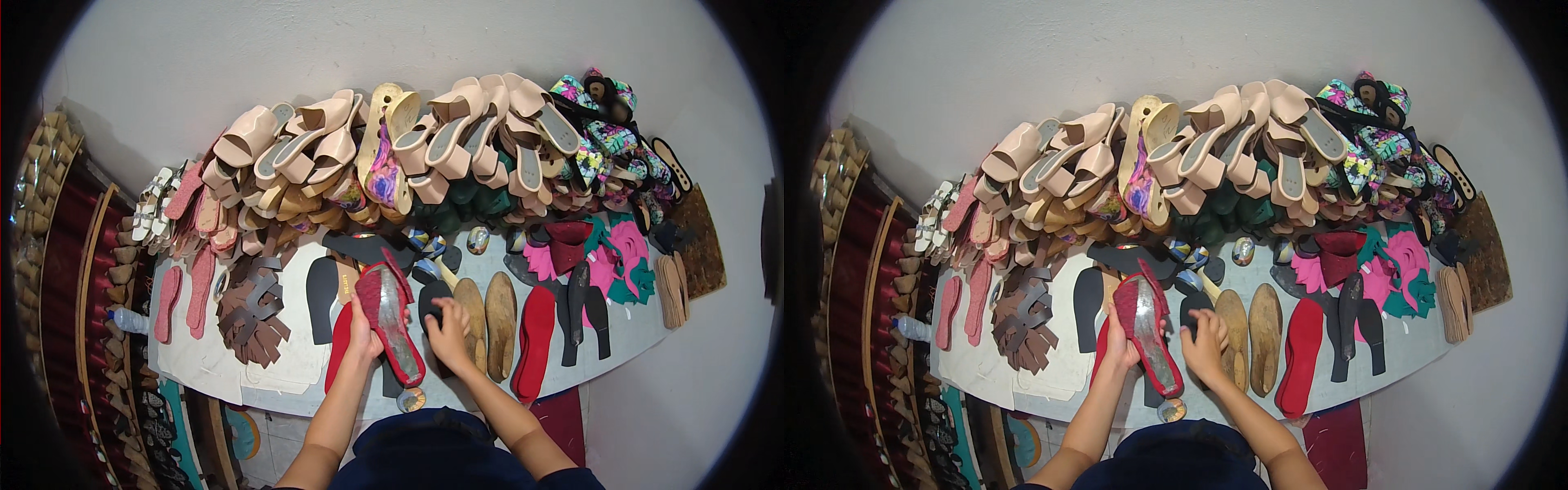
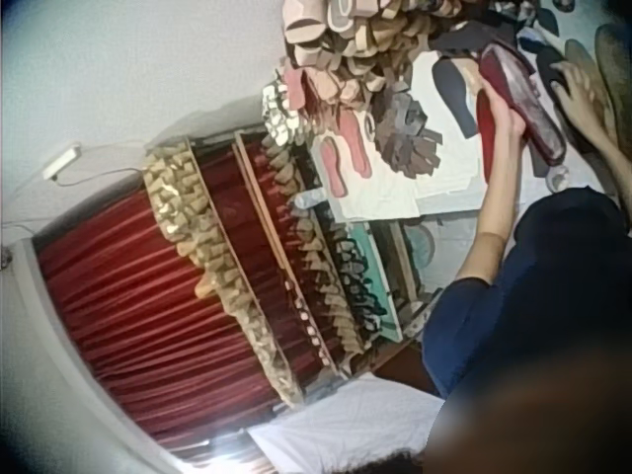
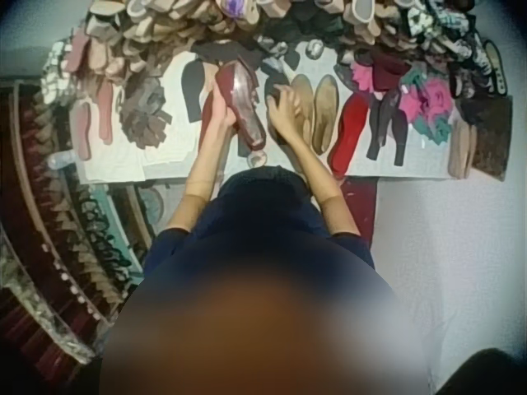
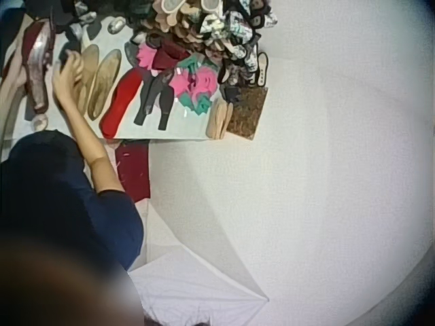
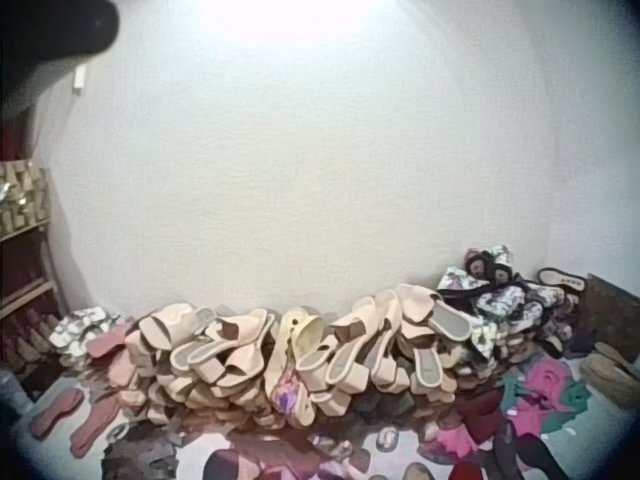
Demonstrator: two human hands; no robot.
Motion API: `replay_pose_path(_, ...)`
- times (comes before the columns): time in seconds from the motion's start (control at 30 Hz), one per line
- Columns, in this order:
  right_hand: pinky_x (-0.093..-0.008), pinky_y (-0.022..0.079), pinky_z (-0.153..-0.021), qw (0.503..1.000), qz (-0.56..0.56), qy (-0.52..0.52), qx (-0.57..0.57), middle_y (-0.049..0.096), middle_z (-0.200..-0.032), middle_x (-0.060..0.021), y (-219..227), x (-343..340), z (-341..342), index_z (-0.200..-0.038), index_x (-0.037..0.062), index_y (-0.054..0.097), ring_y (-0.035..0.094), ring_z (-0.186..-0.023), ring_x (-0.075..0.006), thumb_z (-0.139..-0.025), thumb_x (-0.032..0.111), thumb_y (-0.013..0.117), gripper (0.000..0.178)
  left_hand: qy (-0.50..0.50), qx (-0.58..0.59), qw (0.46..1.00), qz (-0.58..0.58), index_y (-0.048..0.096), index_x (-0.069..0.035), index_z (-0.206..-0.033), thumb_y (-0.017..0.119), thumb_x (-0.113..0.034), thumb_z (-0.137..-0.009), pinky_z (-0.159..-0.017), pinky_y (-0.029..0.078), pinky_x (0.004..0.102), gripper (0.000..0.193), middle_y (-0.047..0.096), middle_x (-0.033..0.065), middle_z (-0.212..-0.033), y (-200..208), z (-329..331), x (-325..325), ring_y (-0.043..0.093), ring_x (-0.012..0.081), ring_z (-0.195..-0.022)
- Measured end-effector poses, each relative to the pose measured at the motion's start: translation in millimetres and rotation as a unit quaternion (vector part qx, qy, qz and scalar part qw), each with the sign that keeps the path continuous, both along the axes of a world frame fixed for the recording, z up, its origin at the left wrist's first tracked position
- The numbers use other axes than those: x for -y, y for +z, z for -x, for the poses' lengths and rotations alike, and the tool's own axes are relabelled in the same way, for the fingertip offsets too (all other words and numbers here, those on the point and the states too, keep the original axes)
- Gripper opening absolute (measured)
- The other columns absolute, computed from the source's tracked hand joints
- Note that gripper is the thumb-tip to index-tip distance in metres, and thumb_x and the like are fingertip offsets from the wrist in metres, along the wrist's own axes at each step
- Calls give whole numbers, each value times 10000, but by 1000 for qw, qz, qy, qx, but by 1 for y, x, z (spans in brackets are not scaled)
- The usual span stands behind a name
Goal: Manually fitting shoe uppers onto wooden lasts and preparing them for sole attachment in a manufacturing setting.
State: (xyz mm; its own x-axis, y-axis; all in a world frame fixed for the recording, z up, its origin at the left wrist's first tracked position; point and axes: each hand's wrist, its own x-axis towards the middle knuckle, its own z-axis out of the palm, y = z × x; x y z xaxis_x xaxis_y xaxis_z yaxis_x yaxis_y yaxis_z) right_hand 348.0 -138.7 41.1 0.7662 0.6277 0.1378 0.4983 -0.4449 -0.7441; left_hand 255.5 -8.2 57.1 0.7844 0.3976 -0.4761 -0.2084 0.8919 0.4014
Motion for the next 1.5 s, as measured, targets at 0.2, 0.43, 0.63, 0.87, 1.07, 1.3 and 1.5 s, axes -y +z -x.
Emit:
replay_pose_path(0.2,-423,304,-887,994,-66,53,68,414,-1075,-196,52,-20,-21,-1202,-24,320,372,-1033,-357,-693,296,647,685,-74,-22,996,-52,381,-41,-1201,163,-626,-819,-675,502,375,731,540,165,-1020,0,-8,17,579,271,-852)
replay_pose_path(0.43,-387,316,-838,959,49,172,220,497,-944,-109,51,-1,-37,-971,40,543,441,-947,-282,-698,266,636,367,-276,-34,960,17,378,-31,-1194,203,-645,-803,-675,502,394,748,545,226,-962,-17,2,40,584,323,-829)
replay_pose_path(0.63,-375,343,-740,966,161,195,59,551,-844,-91,40,12,-50,-825,56,549,515,-862,-253,-704,365,617,339,-261,56,963,30,276,-68,-1262,368,-442,-847,-748,483,387,566,504,217,-1064,-18,9,47,562,306,-911)
replay_pose_path(0.87,-381,390,-655,945,169,272,-65,561,-686,-132,30,10,-76,-722,25,517,544,-683,-297,-748,364,590,347,-235,3,959,-161,116,-107,-1330,567,18,-747,-869,409,357,747,389,151,-1212,-34,18,62,462,230,-1056)
replay_pose_path(1.07,-286,380,-602,911,206,247,-258,532,-641,-48,35,3,-84,-690,43,520,501,-647,-141,-792,321,562,299,-216,-32,930,-295,-3,-108,-1341,554,-4,-771,-939,324,329,804,325,160,-1271,-31,16,55,371,207,-1141)
replay_pose_path(1.3,-251,344,-559,853,148,251,-434,525,-653,29,11,-3,-97,-690,72,543,444,-611,-73,-799,291,563,246,-222,-50,898,-377,-55,-104,-1339,549,17,-765,-928,329,312,842,329,180,-1264,-28,9,47,398,207,-1120)
replay_pose_path(1.5,-192,352,-583,769,81,128,-622,536,-712,28,59,-3,-102,-760,65,571,452,-624,-56,-796,251,570,190,-235,-55,856,-457,-94,-85,-1327,538,11,-770,-955,290,304,849,329,220,-1259,-32,15,41,385,215,-1136)
